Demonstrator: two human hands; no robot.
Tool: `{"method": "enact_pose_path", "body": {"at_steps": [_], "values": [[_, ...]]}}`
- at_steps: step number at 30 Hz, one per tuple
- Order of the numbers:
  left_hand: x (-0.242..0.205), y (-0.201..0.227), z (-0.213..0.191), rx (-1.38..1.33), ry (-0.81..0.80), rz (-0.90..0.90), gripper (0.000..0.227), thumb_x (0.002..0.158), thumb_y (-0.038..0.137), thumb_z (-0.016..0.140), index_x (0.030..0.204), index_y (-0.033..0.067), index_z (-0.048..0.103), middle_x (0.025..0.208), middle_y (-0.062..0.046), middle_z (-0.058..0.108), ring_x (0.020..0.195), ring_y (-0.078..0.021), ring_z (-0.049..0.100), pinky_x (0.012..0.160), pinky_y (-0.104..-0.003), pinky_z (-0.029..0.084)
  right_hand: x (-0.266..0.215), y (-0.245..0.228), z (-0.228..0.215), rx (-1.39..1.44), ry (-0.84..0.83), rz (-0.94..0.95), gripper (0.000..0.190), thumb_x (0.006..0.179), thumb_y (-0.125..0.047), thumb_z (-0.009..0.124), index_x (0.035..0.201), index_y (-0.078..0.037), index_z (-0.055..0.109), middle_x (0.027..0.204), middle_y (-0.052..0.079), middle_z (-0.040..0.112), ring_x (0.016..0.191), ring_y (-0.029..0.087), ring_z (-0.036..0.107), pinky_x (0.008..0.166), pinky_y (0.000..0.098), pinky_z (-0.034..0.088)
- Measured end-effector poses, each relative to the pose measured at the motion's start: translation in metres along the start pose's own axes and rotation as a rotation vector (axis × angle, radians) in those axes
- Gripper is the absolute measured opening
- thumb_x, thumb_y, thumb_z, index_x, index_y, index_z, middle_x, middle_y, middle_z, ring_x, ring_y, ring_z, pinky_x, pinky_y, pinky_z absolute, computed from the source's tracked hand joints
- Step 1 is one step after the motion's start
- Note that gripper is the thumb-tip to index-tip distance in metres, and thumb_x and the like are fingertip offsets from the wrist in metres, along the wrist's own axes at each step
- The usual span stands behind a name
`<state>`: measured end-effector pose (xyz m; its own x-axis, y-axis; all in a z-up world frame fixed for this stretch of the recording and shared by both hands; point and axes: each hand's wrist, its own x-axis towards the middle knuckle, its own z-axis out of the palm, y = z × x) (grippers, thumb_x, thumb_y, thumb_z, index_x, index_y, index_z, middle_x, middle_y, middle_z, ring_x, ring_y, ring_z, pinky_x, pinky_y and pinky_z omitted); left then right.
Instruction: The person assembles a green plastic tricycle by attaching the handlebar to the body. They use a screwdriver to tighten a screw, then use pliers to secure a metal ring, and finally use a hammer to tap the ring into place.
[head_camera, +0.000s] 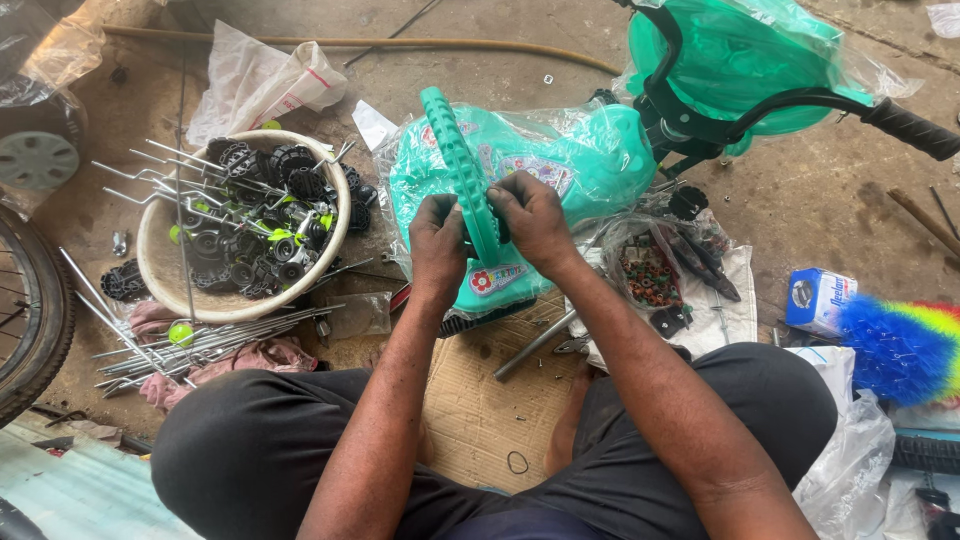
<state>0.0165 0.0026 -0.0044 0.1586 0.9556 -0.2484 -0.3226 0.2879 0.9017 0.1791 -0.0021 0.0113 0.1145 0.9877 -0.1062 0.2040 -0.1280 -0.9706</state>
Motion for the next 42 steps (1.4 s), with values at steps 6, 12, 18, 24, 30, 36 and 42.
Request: {"method": "enact_pose_path", "body": {"at_steps": [6,12,18,24,30,36,42], "values": [[-0.003,0.000,0.002,0.005,0.016,0.104,0.018,0.100,0.014,0.060,0.106,-0.0030,0.062,0.088,-0.006,0.069,0.073,-0.0114,0.068,0.063,-0.028,0.059,0.000,-0.018,-0.012,-0.021,-0.142,-0.045,0.019,0.100,-0.018,0.063,0.104,0.000,0.066,0.083,0.005,0.069,0.069,0.010,0.065,0.059,0.0264,0.057],[-0.002,-0.009,0.002,0.099,0.035,0.108,0.023,0.105,0.019,0.053,0.102,-0.0015,0.063,0.080,-0.005,0.064,0.066,-0.0091,0.061,0.056,-0.027,0.053,-0.002,-0.013,-0.003,-0.119,-0.077,-0.033,0.018,0.102,-0.019,0.059,0.105,-0.002,0.066,0.080,0.007,0.068,0.068,0.010,0.067,0.058,0.0265,0.058],[-0.001,-0.006,0.006,0.172,0.081,0.102,0.029,0.106,0.022,0.048,0.096,-0.0006,0.063,0.074,-0.004,0.064,0.063,-0.0091,0.060,0.054,-0.028,0.051,-0.005,-0.014,0.000,-0.373,0.054,-0.246,0.019,0.102,-0.017,0.062,0.100,0.000,0.070,0.079,0.009,0.072,0.071,0.015,0.069,0.063,0.0317,0.057],[-0.010,-0.007,0.008,0.221,0.136,0.242,0.021,0.103,0.016,0.061,0.103,-0.0032,0.070,0.084,-0.007,0.071,0.072,-0.0093,0.066,0.063,-0.027,0.055,-0.005,-0.024,-0.017,-0.434,-0.124,-0.313,0.017,0.089,-0.007,0.067,0.104,0.001,0.071,0.093,0.013,0.075,0.086,0.020,0.076,0.077,0.0340,0.064],[-0.010,-0.009,0.002,-0.083,0.080,0.090,0.020,0.095,0.011,0.069,0.108,-0.0047,0.070,0.090,-0.009,0.074,0.074,-0.0137,0.070,0.068,-0.030,0.061,-0.006,-0.031,-0.015,-0.461,-0.121,-0.247,0.017,0.088,-0.005,0.068,0.104,0.001,0.070,0.093,0.014,0.075,0.087,0.021,0.076,0.077,0.0341,0.064],[-0.003,-0.013,-0.002,-0.195,0.072,0.015,0.022,0.099,0.014,0.065,0.108,-0.0058,0.070,0.086,-0.009,0.072,0.071,-0.0143,0.069,0.067,-0.030,0.061,-0.005,-0.033,-0.016,-0.451,-0.117,-0.270,0.016,0.086,-0.004,0.068,0.101,0.000,0.071,0.090,0.014,0.075,0.083,0.022,0.076,0.074,0.0350,0.063],[0.007,-0.017,-0.007,-0.129,0.058,-0.026,0.019,0.102,0.015,0.061,0.101,-0.0033,0.068,0.078,-0.007,0.067,0.062,-0.0136,0.064,0.057,-0.030,0.055,-0.004,-0.027,-0.013,-0.422,-0.078,-0.277,0.014,0.085,-0.003,0.067,0.099,0.000,0.070,0.089,0.014,0.075,0.082,0.023,0.076,0.074,0.0366,0.062]]}}
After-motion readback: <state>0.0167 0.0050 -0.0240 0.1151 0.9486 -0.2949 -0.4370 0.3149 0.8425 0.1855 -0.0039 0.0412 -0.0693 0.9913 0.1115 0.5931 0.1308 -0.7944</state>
